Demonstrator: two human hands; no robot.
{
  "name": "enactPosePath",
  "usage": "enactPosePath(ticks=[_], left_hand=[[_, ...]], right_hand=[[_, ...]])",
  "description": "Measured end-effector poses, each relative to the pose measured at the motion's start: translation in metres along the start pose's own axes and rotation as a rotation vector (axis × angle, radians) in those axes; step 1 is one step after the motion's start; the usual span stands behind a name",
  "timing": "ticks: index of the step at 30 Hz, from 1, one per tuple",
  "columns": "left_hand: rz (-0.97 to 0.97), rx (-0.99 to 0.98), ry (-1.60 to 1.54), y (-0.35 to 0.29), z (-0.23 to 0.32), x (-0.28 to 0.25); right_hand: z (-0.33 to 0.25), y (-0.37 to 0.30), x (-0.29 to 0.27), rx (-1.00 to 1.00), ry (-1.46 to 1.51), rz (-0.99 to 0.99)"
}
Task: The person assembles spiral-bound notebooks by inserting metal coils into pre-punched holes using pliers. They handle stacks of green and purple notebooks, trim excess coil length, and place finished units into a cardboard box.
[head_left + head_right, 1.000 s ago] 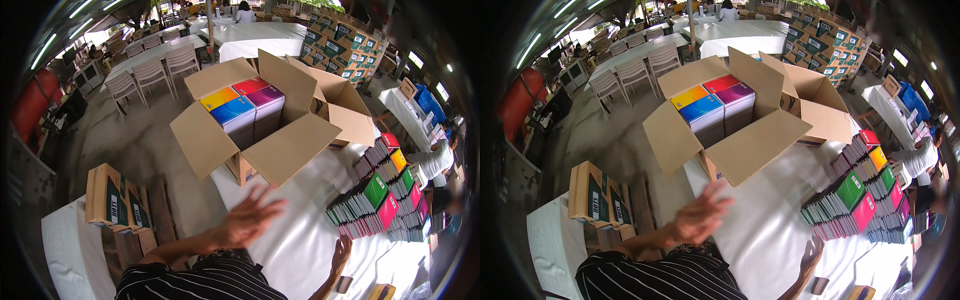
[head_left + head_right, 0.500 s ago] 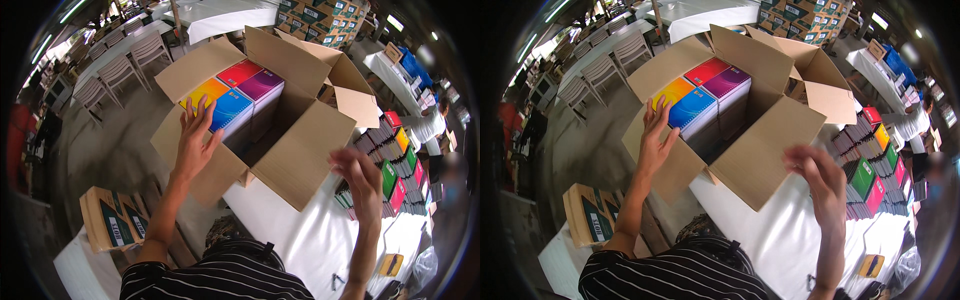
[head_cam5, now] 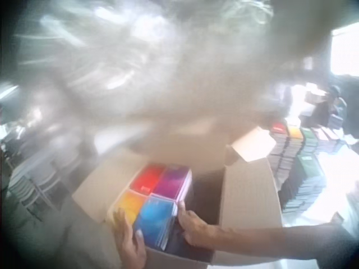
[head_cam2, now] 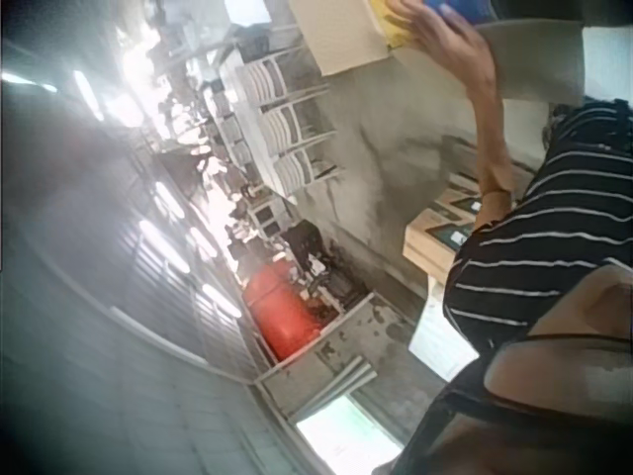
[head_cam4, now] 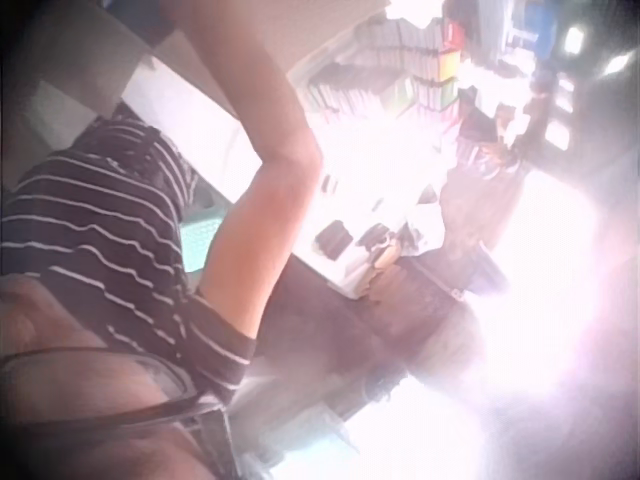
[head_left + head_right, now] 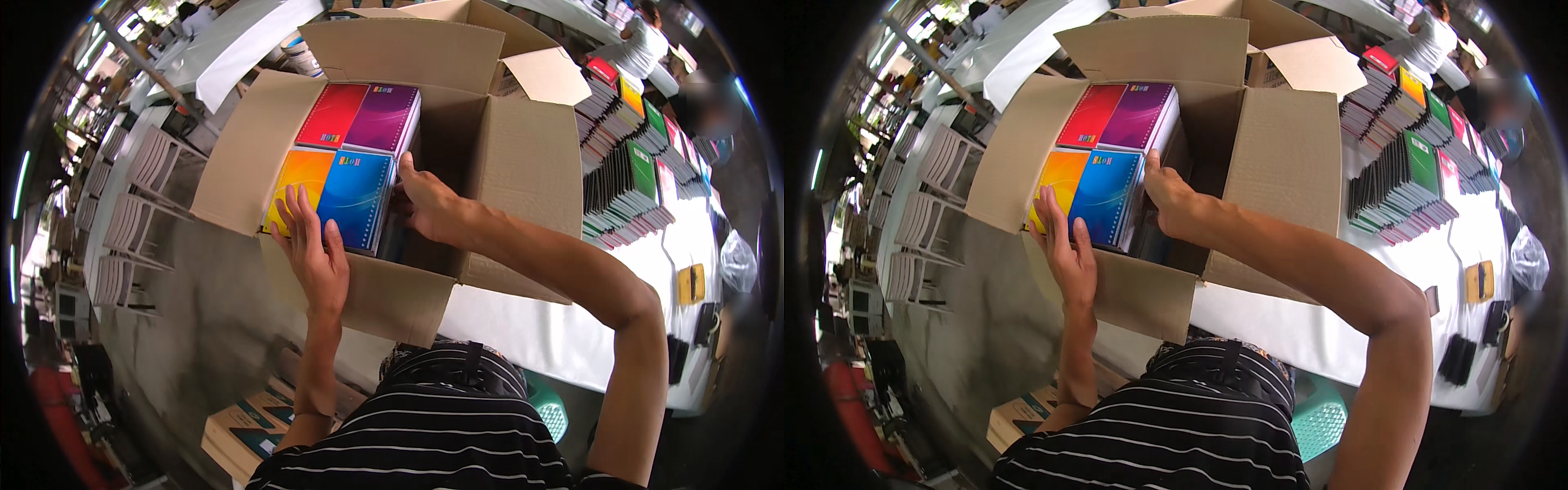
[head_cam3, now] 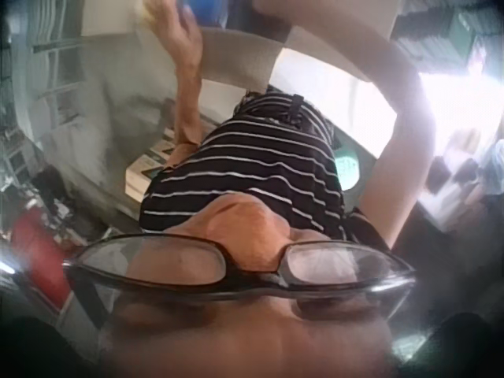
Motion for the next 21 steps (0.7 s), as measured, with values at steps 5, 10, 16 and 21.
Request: enactPosePath(ticks=[5, 10, 16, 21], left_hand=[[0.017, 0.035, 0.006, 0.001, 0.0, 0.001], [0.023, 0.039, 0.014, -0.004, -0.001, 0.001], [0.037, 0.063, 0.009, -0.004, 0.001, 0.002], [0.05, 0.052, 0.004, -0.002, 0.003, -0.001]], right_hand=[[0.003, 0.001, -0.006, 0.002, 0.042, 0.126], [-0.009, -0.01, -0.011, 0.039, 0.048, 0.119], [0.007, -0.006, 0.005, 0.077, 0.043, 0.087], [0.018, 0.01, -0.002, 0.045, 0.055, 0.187]])
Point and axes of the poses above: each hand's wrist, its own y-axis towards the middle knuckle, its own x-axis out of the palm, z = x × y, the point moved 6 cm from there along y, towards the middle knuckle
